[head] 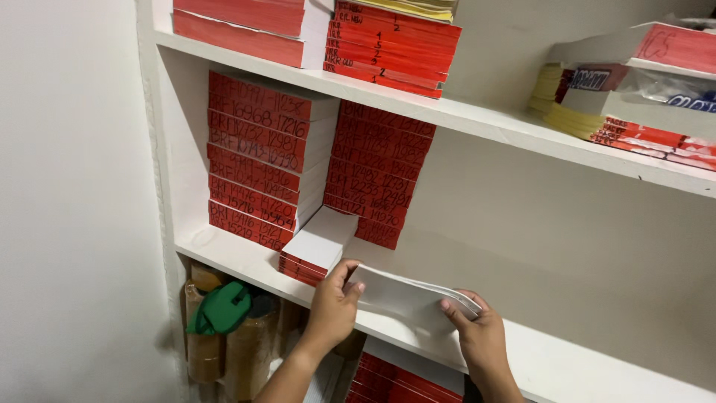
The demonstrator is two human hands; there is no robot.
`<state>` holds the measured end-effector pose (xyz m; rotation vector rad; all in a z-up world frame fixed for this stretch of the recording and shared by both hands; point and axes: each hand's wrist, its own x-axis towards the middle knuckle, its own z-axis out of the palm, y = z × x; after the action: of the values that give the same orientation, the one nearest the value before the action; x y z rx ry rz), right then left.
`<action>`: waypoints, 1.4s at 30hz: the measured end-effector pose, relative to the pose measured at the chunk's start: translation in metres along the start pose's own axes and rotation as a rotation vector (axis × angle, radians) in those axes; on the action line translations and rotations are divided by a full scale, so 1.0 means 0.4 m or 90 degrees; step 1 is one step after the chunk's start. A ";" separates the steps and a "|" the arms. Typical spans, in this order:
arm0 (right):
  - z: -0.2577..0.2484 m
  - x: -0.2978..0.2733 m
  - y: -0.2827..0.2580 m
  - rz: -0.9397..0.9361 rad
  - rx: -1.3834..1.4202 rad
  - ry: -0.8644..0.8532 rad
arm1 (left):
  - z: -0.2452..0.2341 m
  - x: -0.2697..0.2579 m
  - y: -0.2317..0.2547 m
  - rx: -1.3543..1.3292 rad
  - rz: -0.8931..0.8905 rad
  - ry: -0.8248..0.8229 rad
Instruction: The person rearranges stacks of red-bordered packets on white shelves by hand, moving individual packets or small groups between different positions and stacks.
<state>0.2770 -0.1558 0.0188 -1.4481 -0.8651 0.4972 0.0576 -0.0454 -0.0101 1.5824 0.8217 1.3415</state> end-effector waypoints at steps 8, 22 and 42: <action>0.020 0.007 0.040 0.081 0.085 -0.029 | 0.036 -0.016 0.046 -0.112 -0.174 -0.040; -0.026 0.042 0.101 -0.078 -0.077 -0.066 | -0.065 -0.082 -0.043 0.101 -0.089 -0.088; 0.033 0.047 0.059 -0.130 -0.399 -0.079 | -0.303 -0.586 -0.405 -0.345 -0.510 0.186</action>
<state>0.2834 -0.1308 -0.0016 -1.8772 -1.3291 0.1610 -0.0989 -0.1669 -0.2480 0.5339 1.0100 1.0619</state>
